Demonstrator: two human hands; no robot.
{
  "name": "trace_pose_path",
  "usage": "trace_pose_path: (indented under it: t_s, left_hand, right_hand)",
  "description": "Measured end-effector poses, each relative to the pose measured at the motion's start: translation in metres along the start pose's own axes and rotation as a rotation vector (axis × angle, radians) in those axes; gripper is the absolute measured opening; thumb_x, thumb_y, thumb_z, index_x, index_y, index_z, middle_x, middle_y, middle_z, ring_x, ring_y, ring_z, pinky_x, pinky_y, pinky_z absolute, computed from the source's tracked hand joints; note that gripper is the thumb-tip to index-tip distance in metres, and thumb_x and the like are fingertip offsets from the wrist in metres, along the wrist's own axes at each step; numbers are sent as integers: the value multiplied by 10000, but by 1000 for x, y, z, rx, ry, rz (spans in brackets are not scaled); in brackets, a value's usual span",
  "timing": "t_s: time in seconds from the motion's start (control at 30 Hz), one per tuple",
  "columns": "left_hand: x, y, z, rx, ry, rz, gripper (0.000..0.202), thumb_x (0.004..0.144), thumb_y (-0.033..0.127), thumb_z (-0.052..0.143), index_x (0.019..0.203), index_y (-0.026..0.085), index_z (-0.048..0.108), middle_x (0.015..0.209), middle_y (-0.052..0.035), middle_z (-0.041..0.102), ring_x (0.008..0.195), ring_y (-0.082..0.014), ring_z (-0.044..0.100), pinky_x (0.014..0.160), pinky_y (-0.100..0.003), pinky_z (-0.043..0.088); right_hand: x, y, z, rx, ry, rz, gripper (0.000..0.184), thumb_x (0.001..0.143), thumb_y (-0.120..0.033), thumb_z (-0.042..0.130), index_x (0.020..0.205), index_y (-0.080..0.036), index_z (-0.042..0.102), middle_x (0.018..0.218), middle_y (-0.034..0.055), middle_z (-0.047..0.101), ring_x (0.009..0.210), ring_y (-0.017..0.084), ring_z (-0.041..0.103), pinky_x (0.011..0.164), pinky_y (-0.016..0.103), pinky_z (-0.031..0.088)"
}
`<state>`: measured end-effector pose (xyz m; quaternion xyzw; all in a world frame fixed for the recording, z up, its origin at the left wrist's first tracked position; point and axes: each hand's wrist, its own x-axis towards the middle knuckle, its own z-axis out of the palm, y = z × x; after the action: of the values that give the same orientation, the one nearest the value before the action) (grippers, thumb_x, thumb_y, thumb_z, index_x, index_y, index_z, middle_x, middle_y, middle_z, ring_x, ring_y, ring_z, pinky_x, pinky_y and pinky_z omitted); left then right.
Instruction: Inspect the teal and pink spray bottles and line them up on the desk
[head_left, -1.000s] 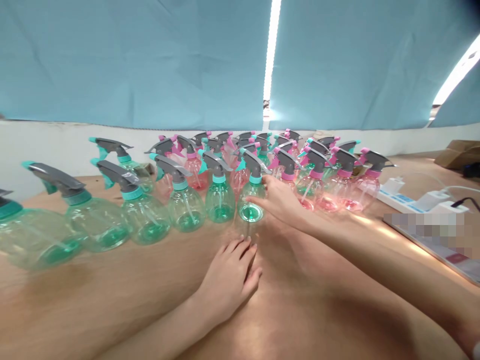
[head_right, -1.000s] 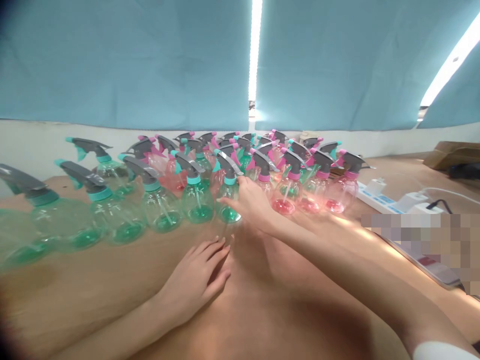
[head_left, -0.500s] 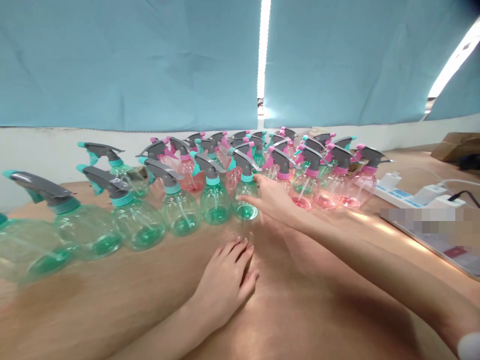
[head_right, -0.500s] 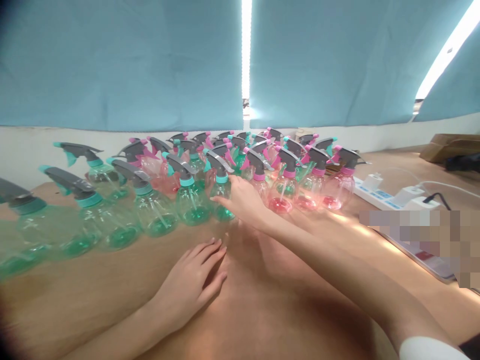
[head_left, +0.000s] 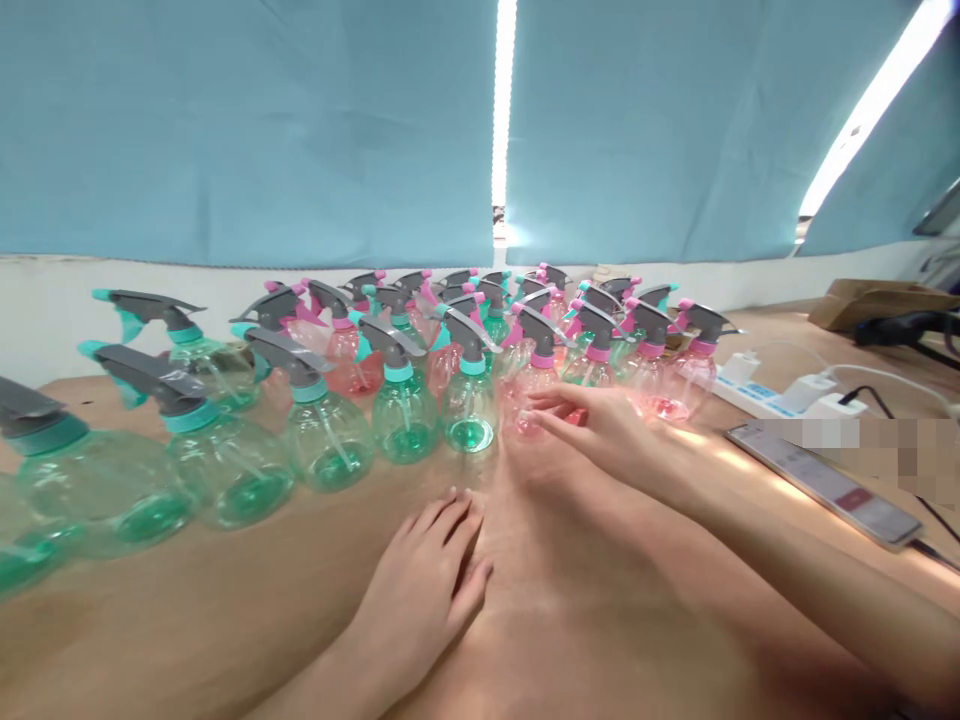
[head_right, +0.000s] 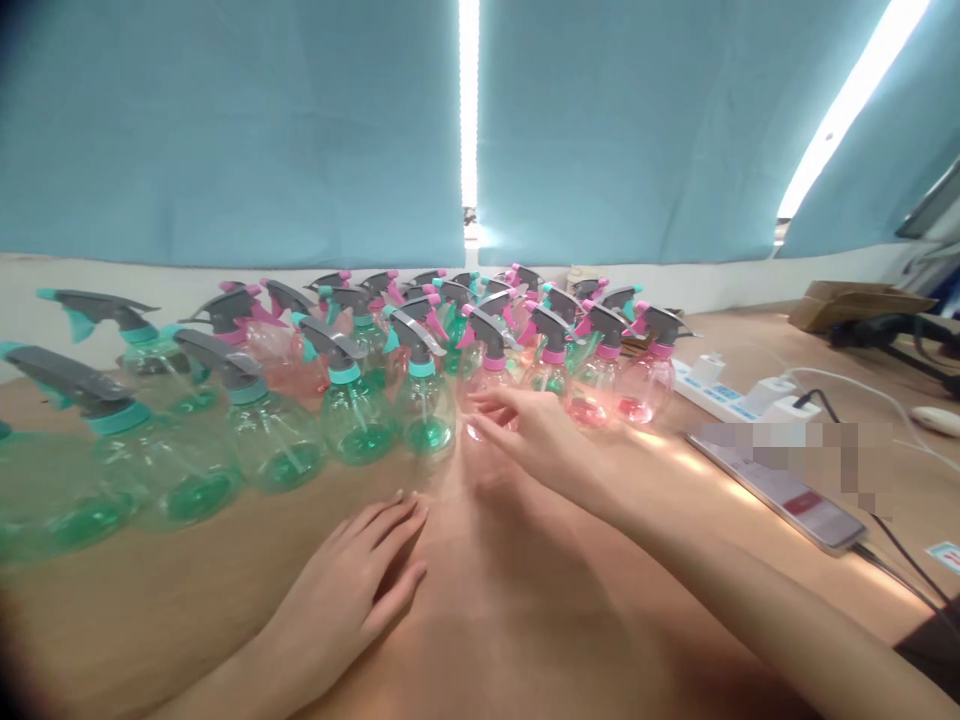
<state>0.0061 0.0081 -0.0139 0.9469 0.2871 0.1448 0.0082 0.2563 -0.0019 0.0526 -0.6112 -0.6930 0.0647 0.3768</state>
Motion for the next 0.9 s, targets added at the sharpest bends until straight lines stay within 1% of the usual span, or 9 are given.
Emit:
trace_pose_path:
  t_s: [0.1, 0.2, 0.37, 0.43, 0.53, 0.67, 0.73, 0.8, 0.9]
  left_hand:
    - [-1, -3, 1, -2, 24, 10, 375, 926, 273, 515, 1276, 158, 586, 1314, -126, 617, 1215, -325, 555, 959, -478, 484]
    - [-1, -7, 2, -22, 48, 16, 369, 935, 294, 517, 1276, 170, 584, 1286, -118, 635, 1197, -327, 568, 942, -475, 499]
    - [3, -8, 4, -61, 83, -3, 318, 962, 319, 496, 1233, 191, 601, 1247, -115, 642, 1162, -318, 585, 926, -472, 509]
    - [6, -7, 5, -83, 85, -17, 301, 970, 325, 491, 1220, 198, 602, 1233, -111, 642, 1146, -313, 592, 923, -470, 510]
    - [11, -4, 7, -128, 83, -33, 275, 978, 325, 484, 1206, 226, 602, 1239, -92, 631, 1127, -296, 602, 923, -445, 510]
    - [24, 3, 6, -231, 93, -53, 247, 987, 319, 456, 1171, 242, 602, 1216, -75, 626, 1105, -274, 606, 916, -416, 508]
    - [31, 6, 6, -306, 80, -114, 229, 982, 321, 465, 1150, 238, 595, 1167, -66, 641, 1053, -261, 627, 893, -410, 520]
    - [37, 9, 8, -420, 68, -192, 243, 969, 320, 490, 1189, 243, 557, 1157, -56, 643, 1036, -247, 641, 881, -397, 534]
    - [44, 16, 12, -583, 129, -264, 427, 929, 323, 561, 1328, 265, 421, 1311, -68, 566, 1176, -247, 587, 977, -415, 494]
  right_hand:
    - [-2, 17, -15, -23, 97, 48, 220, 886, -380, 598, 960, -206, 708, 880, 36, 766, 719, 176, 708, 627, 294, 556]
    - [2, 34, -19, -67, 196, 97, 307, 870, -433, 610, 1018, -172, 679, 984, 85, 750, 764, 209, 704, 685, 356, 560]
    - [15, 43, 0, -126, 210, 95, 564, 837, -473, 652, 1265, -112, 577, 1239, 153, 666, 1046, 308, 658, 881, 460, 517]
    - [22, 41, 9, -145, 208, 75, 632, 837, -515, 640, 1301, -96, 546, 1288, 169, 631, 1144, 330, 609, 923, 463, 496]
    - [33, 37, 19, -163, 216, 77, 663, 833, -537, 630, 1307, -86, 527, 1290, 207, 612, 1188, 359, 573, 924, 483, 485]
    - [43, 36, 23, -158, 196, 99, 577, 825, -484, 652, 1244, -100, 552, 1173, 192, 668, 1086, 355, 631, 864, 463, 504]
    - [40, 37, 21, -156, 184, 102, 505, 822, -475, 654, 1185, -133, 573, 1118, 164, 686, 1017, 343, 654, 814, 445, 514]
    - [28, 35, 17, -159, 171, 91, 455, 819, -487, 651, 1126, -158, 584, 1094, 144, 689, 978, 324, 660, 779, 422, 518]
    - [0, 22, 5, -177, 159, 89, 425, 798, -509, 667, 1047, -170, 601, 1008, 137, 697, 889, 305, 675, 705, 392, 524]
